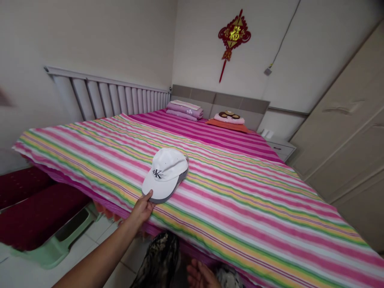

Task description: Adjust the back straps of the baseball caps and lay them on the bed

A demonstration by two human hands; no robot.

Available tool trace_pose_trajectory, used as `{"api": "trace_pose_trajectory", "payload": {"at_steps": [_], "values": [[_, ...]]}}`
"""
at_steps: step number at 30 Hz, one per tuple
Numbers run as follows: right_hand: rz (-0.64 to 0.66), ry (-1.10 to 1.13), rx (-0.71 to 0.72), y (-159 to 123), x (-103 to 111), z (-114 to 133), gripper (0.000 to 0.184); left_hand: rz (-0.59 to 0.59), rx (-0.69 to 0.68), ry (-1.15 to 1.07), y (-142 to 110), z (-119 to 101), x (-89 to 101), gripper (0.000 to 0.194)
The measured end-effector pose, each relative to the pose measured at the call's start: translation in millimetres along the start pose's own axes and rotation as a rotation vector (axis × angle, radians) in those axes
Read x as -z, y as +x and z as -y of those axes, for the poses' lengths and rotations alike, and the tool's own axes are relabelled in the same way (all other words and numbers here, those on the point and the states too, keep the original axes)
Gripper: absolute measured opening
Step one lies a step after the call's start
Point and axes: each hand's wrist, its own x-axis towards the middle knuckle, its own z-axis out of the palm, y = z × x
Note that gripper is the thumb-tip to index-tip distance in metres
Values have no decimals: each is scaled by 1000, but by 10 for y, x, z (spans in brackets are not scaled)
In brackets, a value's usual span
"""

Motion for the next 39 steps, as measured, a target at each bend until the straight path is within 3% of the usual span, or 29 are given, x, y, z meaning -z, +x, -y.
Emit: {"api": "trace_pose_trajectory", "payload": {"at_steps": [7,12,14,17,22,25,32,39], "values": [[-29,41,14,-130,-46,63,38,-40,-1,97,-49,7,40,23],[-83,-30,72,-197,-102,95,48,-11,129,263,-560,372,234,8],[-87,-95,194,-268,-164,146,52,138,225,503,-832,561,228,20],[-55,-189,492,-480,-338,309,54,312,125,782,-1141,670,31,41],[68,-199,802,-1009,-731,748,46,488,-232,942,-1324,327,-508,59],[142,-231,904,-1291,-899,954,50,539,-344,921,-1387,139,-718,61],[138,-159,980,-1627,-987,1164,58,652,-368,973,-1504,90,-883,63],[98,-173,1046,-1722,-1038,1408,60,627,-468,1017,-1346,1,-938,61]]}}
